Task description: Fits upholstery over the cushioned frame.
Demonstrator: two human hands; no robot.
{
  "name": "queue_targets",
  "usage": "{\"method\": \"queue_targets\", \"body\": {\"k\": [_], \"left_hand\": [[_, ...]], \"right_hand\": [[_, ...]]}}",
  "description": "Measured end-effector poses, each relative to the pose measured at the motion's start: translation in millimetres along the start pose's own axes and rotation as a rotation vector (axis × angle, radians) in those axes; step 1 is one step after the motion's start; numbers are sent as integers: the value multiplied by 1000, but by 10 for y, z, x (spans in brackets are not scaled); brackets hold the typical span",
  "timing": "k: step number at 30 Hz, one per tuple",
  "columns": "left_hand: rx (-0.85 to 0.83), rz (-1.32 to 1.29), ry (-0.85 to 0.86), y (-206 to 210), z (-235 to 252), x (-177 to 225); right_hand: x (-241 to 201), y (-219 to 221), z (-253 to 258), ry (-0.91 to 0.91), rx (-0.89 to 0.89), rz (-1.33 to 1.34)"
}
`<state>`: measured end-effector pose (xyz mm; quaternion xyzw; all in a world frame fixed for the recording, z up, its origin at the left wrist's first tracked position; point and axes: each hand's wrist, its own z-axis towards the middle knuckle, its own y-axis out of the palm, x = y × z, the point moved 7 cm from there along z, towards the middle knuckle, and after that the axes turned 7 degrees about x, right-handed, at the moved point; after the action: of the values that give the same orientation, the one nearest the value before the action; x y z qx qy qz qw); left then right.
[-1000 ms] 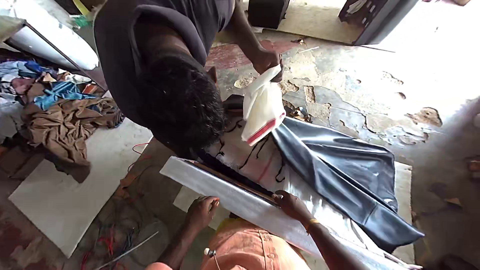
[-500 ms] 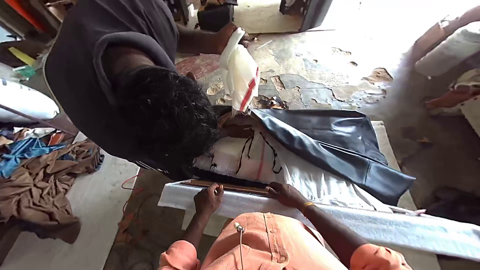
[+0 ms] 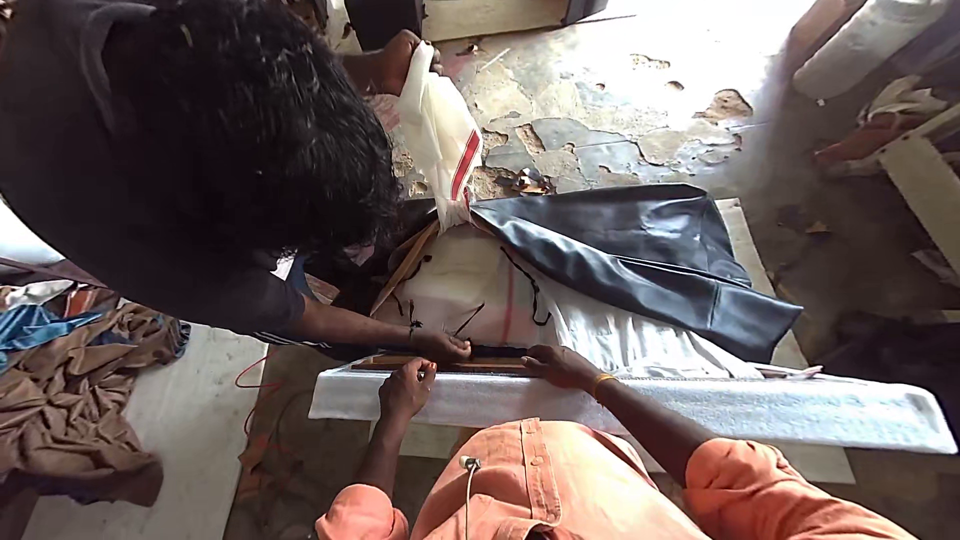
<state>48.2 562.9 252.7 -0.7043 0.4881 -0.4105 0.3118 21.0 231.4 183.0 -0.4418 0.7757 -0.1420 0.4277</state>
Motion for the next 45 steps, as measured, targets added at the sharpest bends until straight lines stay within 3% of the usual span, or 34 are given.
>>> {"method": "queue_targets", "body": {"k": [4, 9, 12, 15, 20, 24, 27, 29, 31, 34, 35, 36, 37, 38, 39, 40, 41, 45], "left_hand": [[-84, 52, 2, -24, -34, 147], [-105, -58, 139, 66, 231, 784], [-233, -122, 181, 514, 774, 1171], [-320, -76, 82, 1116, 1395, 1238], [-124, 39, -185, 1518, 1918, 1077], [-36, 81, -214, 1639, 2085, 1060], [-91, 17, -212, 1707, 2083, 1030], [-241, -97, -186, 1686, 2015, 1094], [-376, -171, -145, 1671, 1854, 1164], [-477, 2, -139, 1454, 1526, 1246], [-513, 64, -140, 1398, 1439, 1247], [-529, 121, -143, 1380, 1356, 1211], [-527, 163, -148, 1385, 1281, 1170], [-514, 191, -146, 1380, 1248, 1162], [-497, 209, -134, 1362, 1250, 1188], [-486, 219, -112, 1345, 1249, 1224], [-493, 210, -89, 1347, 1243, 1250], [-667, 227, 31, 1714, 1363, 1040]], "right_hand": [[25, 7, 30, 1, -14, 12], [62, 26, 40, 34, -71, 83], [108, 23, 73, 52, -97, 167], [110, -25, 71, 79, -132, 286], [317, -137, 43, 203, -105, 589], [564, -142, 226, 400, -182, 837], [671, -114, 744, 421, -240, 772], [747, -110, 1319, 347, -198, 642], [810, -208, 1912, 257, -45, 387], [710, -562, 2489, 283, 272, 73], [620, -691, 2565, 305, 312, 25], [467, -854, 2559, 339, 188, -14], [298, -1034, 2526, 404, -206, -42], [244, -1102, 2528, 409, -329, -65], [311, -1069, 2596, 379, -219, -70], [479, -919, 2689, 294, 88, -74], [620, -796, 2759, 221, 144, -67], [721, -598, 2529, 31, 51, 148]]}}
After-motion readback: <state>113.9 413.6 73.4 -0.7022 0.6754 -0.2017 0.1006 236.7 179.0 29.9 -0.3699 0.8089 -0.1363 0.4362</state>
